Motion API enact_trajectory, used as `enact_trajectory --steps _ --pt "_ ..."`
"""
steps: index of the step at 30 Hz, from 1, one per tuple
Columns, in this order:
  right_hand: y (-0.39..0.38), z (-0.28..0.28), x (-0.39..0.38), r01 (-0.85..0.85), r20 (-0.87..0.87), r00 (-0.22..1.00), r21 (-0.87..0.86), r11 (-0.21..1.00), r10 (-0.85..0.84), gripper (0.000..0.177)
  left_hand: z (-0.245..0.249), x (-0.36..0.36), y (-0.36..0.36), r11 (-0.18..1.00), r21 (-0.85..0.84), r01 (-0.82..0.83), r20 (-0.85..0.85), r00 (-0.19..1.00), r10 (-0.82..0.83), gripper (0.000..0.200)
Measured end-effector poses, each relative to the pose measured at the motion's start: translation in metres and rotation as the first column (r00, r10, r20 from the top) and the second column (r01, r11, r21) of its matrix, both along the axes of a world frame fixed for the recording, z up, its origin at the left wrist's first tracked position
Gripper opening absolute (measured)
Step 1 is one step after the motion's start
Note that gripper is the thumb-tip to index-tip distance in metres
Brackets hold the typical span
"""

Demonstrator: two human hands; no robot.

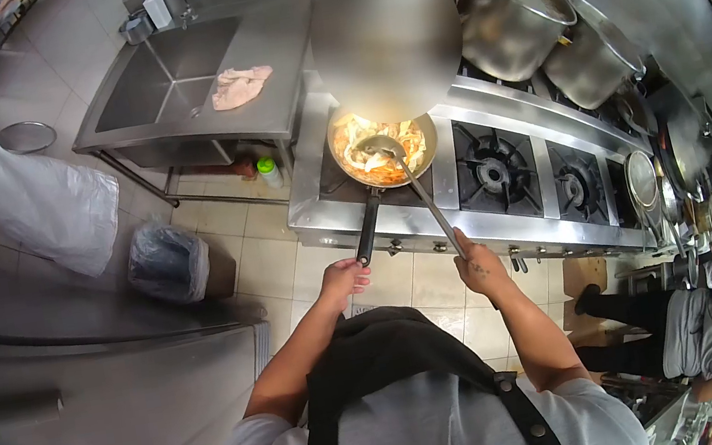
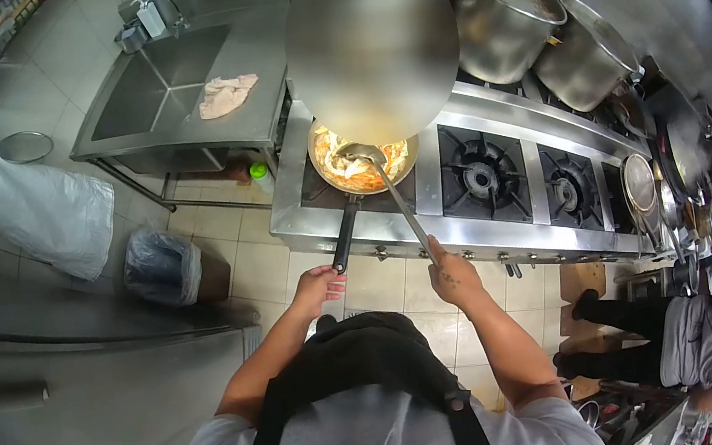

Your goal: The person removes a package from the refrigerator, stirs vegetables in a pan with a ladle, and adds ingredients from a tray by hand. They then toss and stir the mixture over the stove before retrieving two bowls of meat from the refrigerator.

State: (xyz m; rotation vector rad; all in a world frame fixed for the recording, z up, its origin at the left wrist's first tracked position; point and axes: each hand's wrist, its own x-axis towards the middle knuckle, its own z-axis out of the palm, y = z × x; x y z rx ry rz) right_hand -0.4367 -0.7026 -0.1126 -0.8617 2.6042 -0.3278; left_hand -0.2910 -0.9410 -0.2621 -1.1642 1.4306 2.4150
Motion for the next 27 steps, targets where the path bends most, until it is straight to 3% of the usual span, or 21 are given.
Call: enact_trajectory --steps 2,4,5,7,9,11,12,13,15,16,18,19,22,26,27 --pt "0.003 0.005 0.004 0.018 0.018 1.000 -0.065 0.998 -0.017 0.060 0.001 0.002 -0.003 1.000 0.007 -0.001 0.011 1.000 0.000 0.023" --pt "0.015 0.011 0.012 0.042 0.088 0.996 -0.351 0.936 -0.011 0.060 -0.001 0.000 -0.004 1.000 0.016 -0.003 0.017 1.000 0.002 0.023" --pt "0.013 0.020 0.013 0.035 0.084 0.996 -0.352 0.935 -0.006 0.060 -0.004 0.000 -0.004 1.000 0.021 -0.002 0.008 1.000 0.002 0.024" --pt "0.001 0.048 0.023 0.277 0.472 0.862 -0.132 0.952 -0.186 0.060 -0.002 0.001 -0.003 1.000 0.021 -0.008 -0.003 1.000 0.008 0.024" --pt "0.005 0.002 0.011 0.264 0.477 0.863 -0.145 0.954 -0.167 0.060 0.003 -0.001 0.000 0.999 0.044 -0.022 -0.023 0.999 0.023 0.025" --pt "0.007 -0.034 0.001 0.053 0.129 0.992 -0.372 0.927 -0.005 0.059 0.003 -0.004 -0.003 0.999 0.038 -0.017 -0.029 0.999 0.018 0.026" --pt "0.003 -0.033 0.001 0.014 0.050 0.999 -0.369 0.929 0.004 0.059 0.004 -0.004 -0.005 1.000 0.029 -0.004 -0.019 1.000 0.004 0.026" --pt "-0.006 -0.019 0.005 0.010 0.051 0.999 -0.374 0.927 0.010 0.059 0.002 -0.002 -0.006 1.000 0.021 0.013 -0.002 1.000 -0.013 0.027" --pt "-0.027 0.011 0.006 0.034 0.029 0.999 -0.157 0.987 -0.029 0.060 0.002 -0.003 -0.007 1.000 0.009 0.012 -0.004 1.000 -0.012 0.027" --pt "-0.039 0.011 -0.001 0.033 0.027 0.999 -0.159 0.987 -0.029 0.060 0.003 -0.003 -0.007 1.000 0.011 0.018 -0.008 1.000 -0.017 0.027" --pt "-0.061 -0.002 -0.016 -0.022 -0.132 0.991 0.075 0.997 0.032 0.063 0.004 -0.002 -0.006 1.000 0.014 0.024 -0.007 1.000 -0.024 0.027" --pt "-0.065 -0.013 -0.020 -0.020 -0.127 0.991 0.077 0.997 0.029 0.063 0.004 -0.001 -0.005 1.000 0.011 0.020 -0.003 1.000 -0.020 0.027" --pt "-0.069 -0.030 -0.029 -0.041 -0.221 0.968 0.334 0.942 0.120 0.066 0.009 -0.003 -0.006 1.000 0.004 0.014 -0.009 1.000 -0.014 0.028" --pt "-0.013 -0.023 -0.040 -0.146 -0.174 0.966 0.253 0.956 0.193 0.063 0.004 -0.003 -0.008 0.999 0.029 0.015 -0.017 1.000 -0.015 0.033" --pt "-0.003 -0.017 -0.039 -0.122 -0.142 0.980 0.110 0.986 0.137 0.062 0.004 -0.002 -0.007 0.999 0.031 0.010 -0.018 1.000 -0.009 0.033"
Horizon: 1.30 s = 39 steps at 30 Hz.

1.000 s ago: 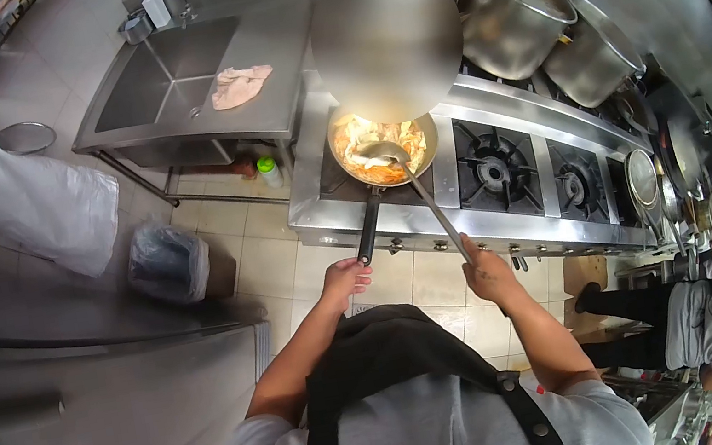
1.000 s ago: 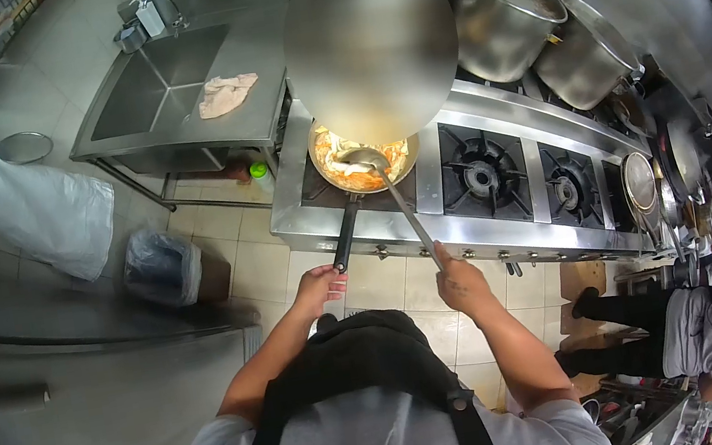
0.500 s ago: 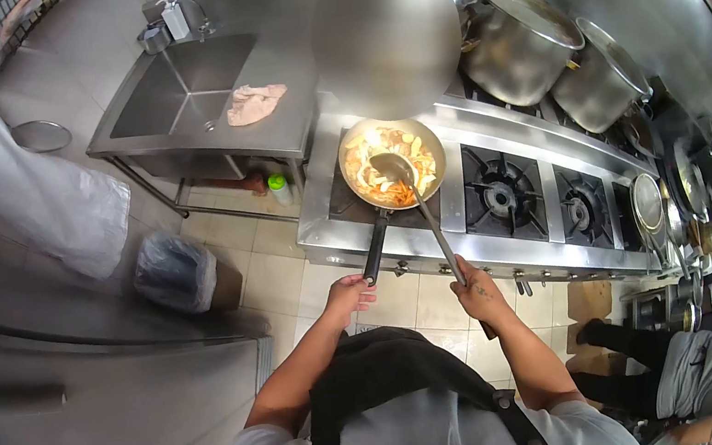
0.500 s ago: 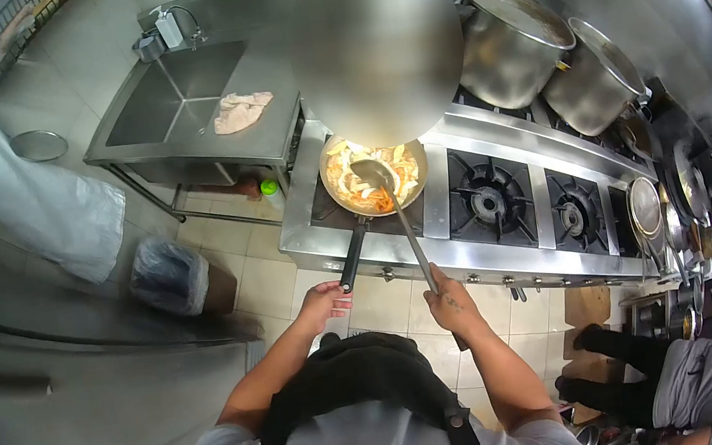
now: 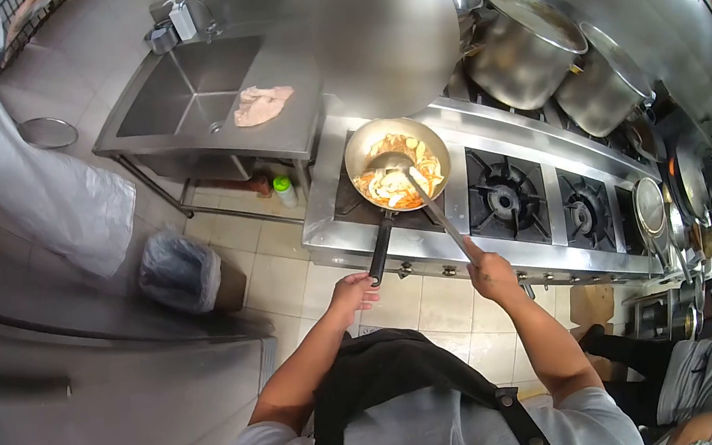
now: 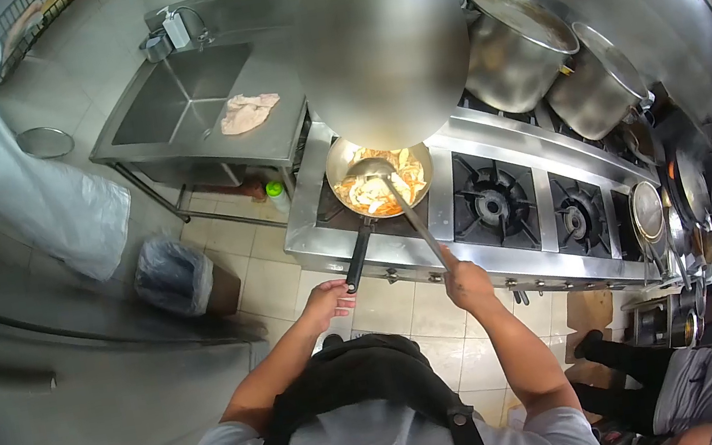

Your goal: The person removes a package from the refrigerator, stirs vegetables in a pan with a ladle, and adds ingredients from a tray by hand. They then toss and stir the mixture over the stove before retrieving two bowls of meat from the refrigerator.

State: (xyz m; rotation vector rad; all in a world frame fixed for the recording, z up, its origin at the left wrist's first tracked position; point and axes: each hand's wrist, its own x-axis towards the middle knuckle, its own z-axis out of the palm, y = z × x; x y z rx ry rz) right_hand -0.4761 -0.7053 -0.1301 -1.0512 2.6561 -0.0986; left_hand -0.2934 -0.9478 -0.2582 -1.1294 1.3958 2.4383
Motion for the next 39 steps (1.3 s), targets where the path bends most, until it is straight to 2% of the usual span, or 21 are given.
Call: enact_trajectory --steps 1,2,4,5,6,8,9,11,12,14,18,19,20,21,22,24,28,32,34,35,39 --pt "0.005 0.003 0.002 0.040 0.059 0.998 -0.140 0.989 -0.032 0.061 0.001 0.001 0.000 1.000 0.012 0.001 -0.006 1.000 -0.001 0.033" --pt "0.004 0.001 0.005 0.036 0.058 0.998 -0.143 0.989 -0.028 0.061 0.002 0.001 0.000 1.000 0.021 0.003 -0.012 1.000 -0.002 0.033" --pt "-0.001 -0.012 0.009 0.252 0.136 0.966 -0.323 0.912 -0.219 0.060 0.001 0.002 0.000 1.000 0.015 0.005 -0.017 1.000 -0.005 0.031" --pt "-0.004 -0.039 0.007 0.258 0.112 0.966 -0.393 0.883 -0.233 0.061 0.000 0.002 0.001 1.000 0.013 0.012 -0.019 1.000 -0.012 0.029" --pt "-0.006 -0.080 0.002 0.075 -0.087 0.985 -0.571 0.818 -0.151 0.062 0.001 0.002 0.002 1.000 0.011 0.019 -0.016 1.000 -0.019 0.029" --pt "-0.028 -0.081 0.009 0.396 0.398 0.894 -0.488 0.778 -0.205 0.057 0.004 0.000 0.004 0.999 -0.016 0.032 0.021 0.999 -0.031 0.029" --pt "-0.032 -0.064 0.012 0.407 0.401 0.890 -0.488 0.772 -0.216 0.057 0.002 -0.002 0.005 0.999 -0.017 0.044 0.024 0.999 -0.044 0.029" --pt "-0.035 -0.020 0.019 0.607 0.721 0.644 -0.276 0.745 -0.257 0.058 -0.001 -0.004 0.005 1.000 -0.013 0.011 0.021 1.000 -0.011 0.030" --pt "-0.022 -0.034 0.012 0.418 0.518 0.839 -0.419 0.806 -0.166 0.058 0.000 -0.005 0.005 1.000 -0.014 0.017 0.023 1.000 -0.016 0.030" --pt "-0.002 -0.037 0.014 0.092 0.062 0.996 -0.502 0.860 -0.071 0.060 0.005 -0.004 0.005 1.000 -0.009 0.018 0.027 0.999 -0.018 0.030" --pt "0.008 0.008 0.036 0.124 0.063 0.992 -0.483 0.867 -0.107 0.060 -0.002 -0.005 0.007 1.000 0.007 0.002 0.018 1.000 -0.002 0.030" --pt "0.007 0.017 0.041 0.397 0.465 0.869 -0.451 0.799 -0.169 0.061 0.000 -0.006 0.008 1.000 0.003 0.005 0.023 1.000 -0.005 0.030" --pt "0.005 0.021 0.045 0.629 0.787 0.590 -0.307 0.714 -0.181 0.061 0.001 -0.006 0.008 1.000 -0.001 0.012 0.028 1.000 -0.012 0.030" --pt "0.003 0.016 0.045 0.630 0.807 0.562 -0.275 0.727 -0.182 0.059 0.002 -0.007 0.009 1.000 -0.002 0.018 0.028 0.999 -0.018 0.030" --pt "0.002 -0.003 0.040 0.634 0.807 0.561 -0.275 0.723 -0.185 0.059 0.001 -0.007 0.009 1.000 -0.006 0.018 0.028 0.999 -0.018 0.030" --pt "-0.005 -0.032 0.033 0.434 0.546 0.828 -0.486 0.759 -0.125 0.057 0.001 -0.007 0.012 1.000 -0.006 0.022 0.029 0.999 -0.022 0.030" --pt "-0.008 -0.011 0.044 0.558 0.671 0.728 -0.457 0.693 -0.144 0.057 0.004 -0.005 0.008 0.999 -0.034 0.030 0.025 0.999 -0.030 0.030" --pt "0.001 -0.005 0.045 0.585 0.774 0.614 -0.317 0.746 -0.153 0.057 -0.001 -0.004 0.009 0.999 -0.027 0.031 0.010 0.999 -0.030 0.031" --pt "0.000 -0.038 0.032 0.351 0.491 0.864 -0.437 0.828 -0.108 0.057 -0.002 -0.001 0.010 0.999 -0.028 0.032 0.020 0.999 -0.031 0.031" --pt "0.001 -0.055 0.026 0.124 0.177 0.984 -0.566 0.815 -0.027 0.056 -0.001 0.000 0.009 0.999 -0.033 0.033 0.029 0.999 -0.032 0.031" --pt "-0.006 -0.013 0.035 0.307 0.370 0.919 -0.458 0.834 -0.136 0.055 0.004 0.005 0.004 0.999 -0.040 0.019 0.008 1.000 -0.019 0.032"
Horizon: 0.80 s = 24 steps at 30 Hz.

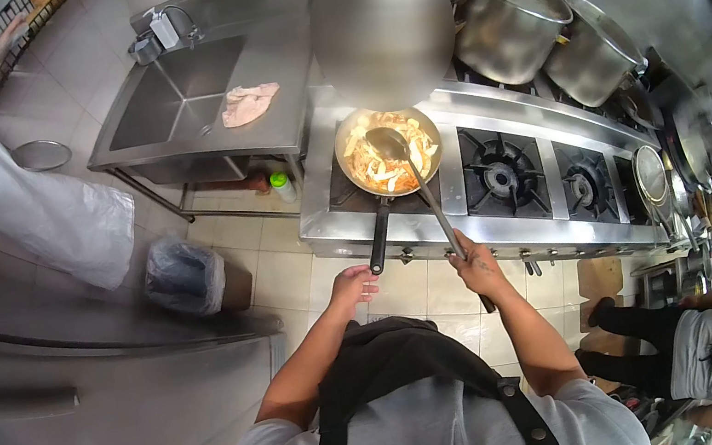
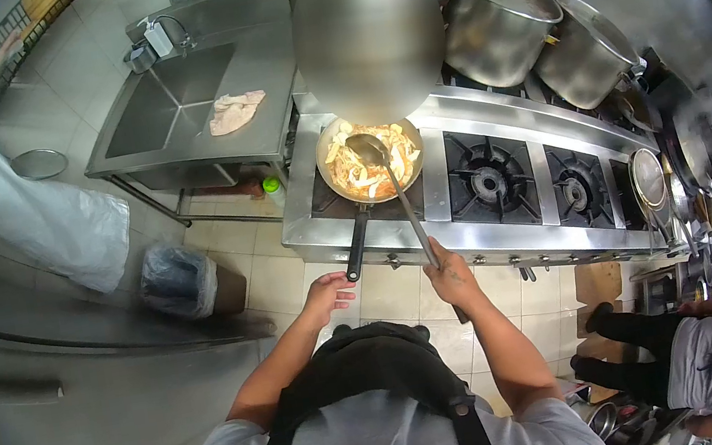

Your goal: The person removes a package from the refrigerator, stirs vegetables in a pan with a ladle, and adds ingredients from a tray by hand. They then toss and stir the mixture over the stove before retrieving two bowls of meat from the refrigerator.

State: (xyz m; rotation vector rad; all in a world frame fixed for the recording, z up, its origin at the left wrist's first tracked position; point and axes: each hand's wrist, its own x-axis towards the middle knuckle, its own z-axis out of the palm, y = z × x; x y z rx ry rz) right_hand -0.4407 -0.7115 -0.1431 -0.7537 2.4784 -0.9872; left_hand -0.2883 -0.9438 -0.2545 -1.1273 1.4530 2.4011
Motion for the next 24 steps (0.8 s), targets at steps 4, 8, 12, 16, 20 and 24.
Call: enact_trajectory --steps 4,8,12,16,20,24 --pt "0.001 0.039 0.007 0.004 0.423 0.901 0.203 0.979 -0.091 0.058 -0.002 -0.010 -0.001 1.000 -0.015 0.007 0.016 1.000 -0.007 0.031" --pt "0.003 0.010 0.004 -0.086 -0.122 0.985 0.243 0.966 0.119 0.056 -0.010 -0.031 -0.003 0.995 0.034 0.090 0.042 0.995 -0.091 0.028" --pt "0.016 0.046 0.018 -0.053 -0.021 0.998 0.145 0.988 0.057 0.057 -0.011 -0.057 -0.003 0.990 0.099 0.101 0.016 0.995 -0.103 0.026" --pt "0.038 0.025 0.010 -0.148 -0.077 0.985 0.071 0.986 0.153 0.056 -0.021 -0.069 0.008 0.998 -0.006 0.063 0.015 0.998 -0.063 0.024" --pt "0.027 0.020 0.001 -0.089 -0.082 0.992 0.057 0.994 0.094 0.056 -0.013 -0.071 0.026 0.994 -0.108 0.035 0.003 0.999 -0.035 0.023" --pt "0.007 0.039 0.014 0.058 -0.152 0.988 0.128 0.990 -0.038 0.056 -0.003 -0.077 0.048 0.999 -0.035 -0.006 0.003 1.000 0.006 0.019"
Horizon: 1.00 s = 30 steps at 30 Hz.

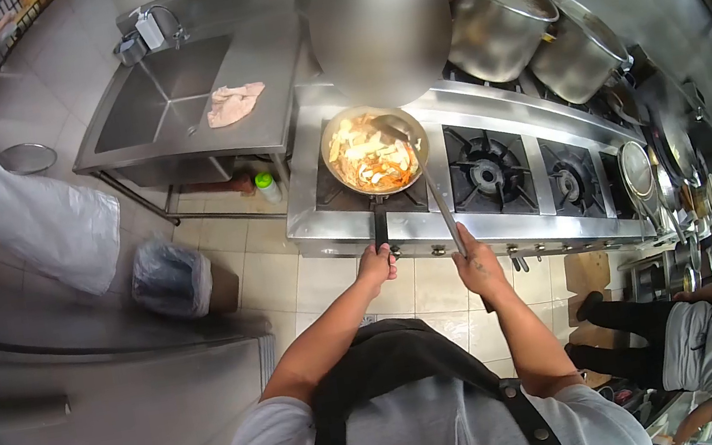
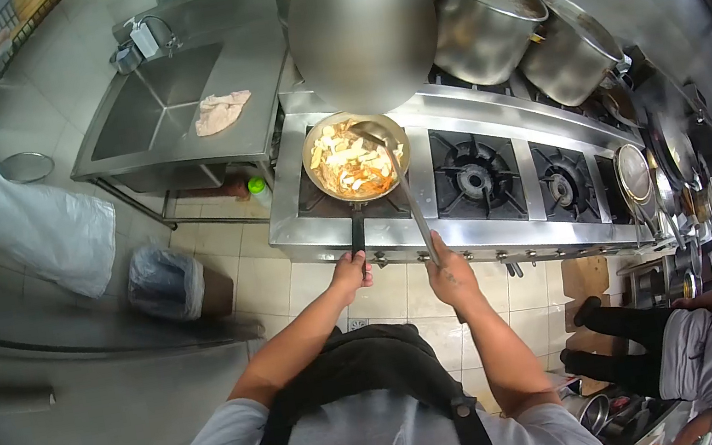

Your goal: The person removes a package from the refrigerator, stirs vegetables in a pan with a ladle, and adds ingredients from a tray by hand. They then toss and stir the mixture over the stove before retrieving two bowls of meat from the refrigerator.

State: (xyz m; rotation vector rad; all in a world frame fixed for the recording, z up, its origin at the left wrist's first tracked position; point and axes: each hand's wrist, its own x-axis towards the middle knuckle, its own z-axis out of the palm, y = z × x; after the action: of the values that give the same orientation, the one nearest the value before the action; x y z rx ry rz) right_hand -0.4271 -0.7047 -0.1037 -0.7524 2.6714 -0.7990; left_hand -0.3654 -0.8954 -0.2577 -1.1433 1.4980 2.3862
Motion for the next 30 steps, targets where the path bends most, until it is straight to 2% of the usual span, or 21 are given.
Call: enact_trajectory --steps 1,3,4,5,7,11,13,14,15,17,18,20,23,24,25,27,29,30 --pt "-0.007 -0.005 0.001 0.003 -0.001 1.000 -0.001 1.000 -0.003 0.056 0.000 0.000 0.003 1.000 -0.001 0.003 -0.001 1.000 -0.003 0.019" --pt "-0.022 -0.031 0.000 0.127 0.072 0.988 0.093 0.988 -0.134 0.058 -0.001 0.001 0.009 0.999 -0.012 -0.040 -0.042 0.998 0.039 0.020" --pt "-0.029 -0.047 0.000 0.116 0.121 0.985 0.066 0.991 -0.123 0.057 -0.003 0.000 0.011 0.999 -0.013 -0.036 -0.046 0.998 0.035 0.020" --pt "-0.030 -0.072 -0.001 0.063 0.050 0.997 -0.077 0.995 -0.060 0.056 -0.006 -0.001 0.012 0.997 -0.054 -0.052 -0.054 0.997 0.050 0.020" --pt "-0.035 -0.060 0.006 0.058 0.131 0.990 -0.116 0.992 -0.043 0.056 -0.008 -0.003 0.014 0.993 -0.098 -0.062 -0.068 0.996 0.056 0.021" --pt "-0.021 -0.038 0.003 0.007 0.118 0.993 -0.121 0.993 0.008 0.056 -0.001 0.002 0.009 0.997 -0.029 -0.067 -0.073 0.995 0.065 0.020" --pt "-0.027 -0.032 -0.002 0.072 0.030 0.997 0.082 0.994 -0.074 0.056 -0.001 0.006 0.006 0.998 0.020 -0.057 -0.066 0.996 0.058 0.019" --pt "-0.027 -0.051 -0.010 0.079 -0.080 0.994 0.110 0.991 -0.071 0.057 0.000 0.008 0.004 1.000 0.020 -0.017 -0.083 0.996 0.019 0.019" --pt "-0.033 -0.057 -0.013 0.080 -0.081 0.994 0.110 0.991 -0.071 0.057 -0.001 0.010 0.003 1.000 0.018 0.021 -0.102 0.995 -0.019 0.019" --pt "-0.041 -0.069 -0.017 0.127 -0.037 0.992 0.269 0.955 -0.122 0.058 -0.003 0.015 0.005 0.999 0.007 0.050 -0.080 0.996 -0.050 0.019" --pt "-0.041 -0.069 -0.014 0.128 -0.037 0.992 0.265 0.956 -0.122 0.058 -0.001 0.018 0.005 0.997 -0.005 0.079 -0.059 0.995 -0.079 0.019" --pt "-0.035 -0.069 -0.003 0.028 0.000 1.000 -0.006 1.000 -0.028 0.058 0.001 0.026 0.004 0.995 0.004 0.100 -0.056 0.993 -0.100 0.019" --pt "-0.020 -0.035 0.004 0.056 0.102 0.993 -0.049 0.997 -0.051 0.057 0.000 0.031 -0.002 0.991 0.029 0.129 -0.064 0.990 -0.127 0.018" --pt "-0.022 -0.024 0.008 0.094 0.150 0.984 0.038 0.995 -0.099 0.057 -0.001 0.035 -0.003 0.989 0.037 0.146 -0.075 0.987 -0.142 0.018" --pt "-0.023 -0.038 0.011 0.093 0.150 0.984 0.038 0.995 -0.098 0.057 -0.002 0.035 -0.003 0.989 0.037 0.145 -0.074 0.987 -0.142 0.018" --pt "-0.026 -0.070 0.017 0.099 0.081 0.993 -0.174 0.980 -0.086 0.058 -0.002 0.035 -0.002 0.989 0.006 0.150 -0.044 0.988 -0.150 0.017" --pt "-0.028 -0.076 0.015 0.064 0.071 0.996 -0.192 0.979 -0.052 0.059 -0.002 0.034 -0.001 0.990 0.020 0.139 -0.055 0.989 -0.138 0.017" --pt "-0.026 -0.063 0.012 0.065 0.172 0.985 -0.199 0.978 -0.030 0.059 -0.003 0.035 -0.002 0.991 0.036 0.129 -0.060 0.990 -0.126 0.016"
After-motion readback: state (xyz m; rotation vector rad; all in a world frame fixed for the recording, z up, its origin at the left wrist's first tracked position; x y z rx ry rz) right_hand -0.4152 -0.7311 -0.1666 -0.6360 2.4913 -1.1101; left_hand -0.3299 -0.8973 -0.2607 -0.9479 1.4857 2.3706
